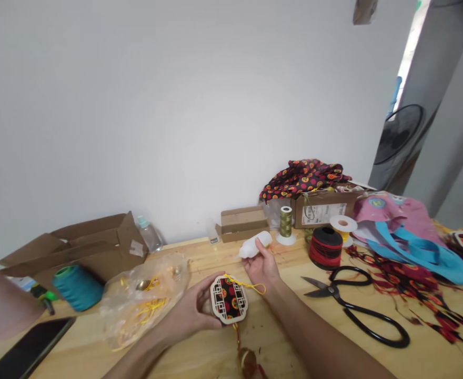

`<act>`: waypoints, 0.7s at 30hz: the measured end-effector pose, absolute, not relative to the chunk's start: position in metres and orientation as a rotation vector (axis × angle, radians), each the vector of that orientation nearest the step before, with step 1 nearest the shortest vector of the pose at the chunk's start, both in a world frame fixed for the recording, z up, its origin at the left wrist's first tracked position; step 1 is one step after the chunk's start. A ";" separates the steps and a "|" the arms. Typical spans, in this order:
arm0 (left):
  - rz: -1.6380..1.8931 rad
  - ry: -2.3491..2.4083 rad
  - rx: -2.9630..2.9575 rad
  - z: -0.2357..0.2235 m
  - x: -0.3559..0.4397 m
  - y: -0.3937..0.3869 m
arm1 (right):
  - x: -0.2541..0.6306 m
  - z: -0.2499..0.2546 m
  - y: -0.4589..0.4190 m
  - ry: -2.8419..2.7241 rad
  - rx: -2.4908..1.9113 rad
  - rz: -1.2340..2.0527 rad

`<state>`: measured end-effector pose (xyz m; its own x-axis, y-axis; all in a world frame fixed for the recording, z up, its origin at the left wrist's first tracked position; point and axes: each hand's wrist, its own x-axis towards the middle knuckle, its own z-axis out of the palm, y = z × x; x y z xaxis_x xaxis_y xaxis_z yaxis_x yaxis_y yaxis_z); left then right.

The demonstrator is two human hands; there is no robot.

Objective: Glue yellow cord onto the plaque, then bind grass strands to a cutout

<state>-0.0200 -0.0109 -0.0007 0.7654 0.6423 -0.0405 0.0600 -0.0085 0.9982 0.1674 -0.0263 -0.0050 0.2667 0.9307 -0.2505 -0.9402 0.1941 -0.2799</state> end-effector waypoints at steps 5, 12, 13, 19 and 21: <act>0.485 0.721 1.834 0.001 -0.023 -0.005 | 0.167 -0.007 -0.024 0.007 -0.427 1.308; 0.377 0.899 2.228 0.007 -0.030 -0.003 | 0.166 -0.008 -0.025 -0.021 -0.428 1.289; 0.364 0.913 2.263 0.007 -0.031 -0.001 | 0.166 -0.007 -0.026 -0.024 -0.428 1.291; 0.281 0.845 2.347 0.006 -0.034 0.010 | 0.164 -0.005 -0.028 -0.022 -0.435 1.298; 0.288 0.849 2.322 0.011 -0.036 0.007 | 0.164 -0.005 -0.028 -0.021 -0.437 1.296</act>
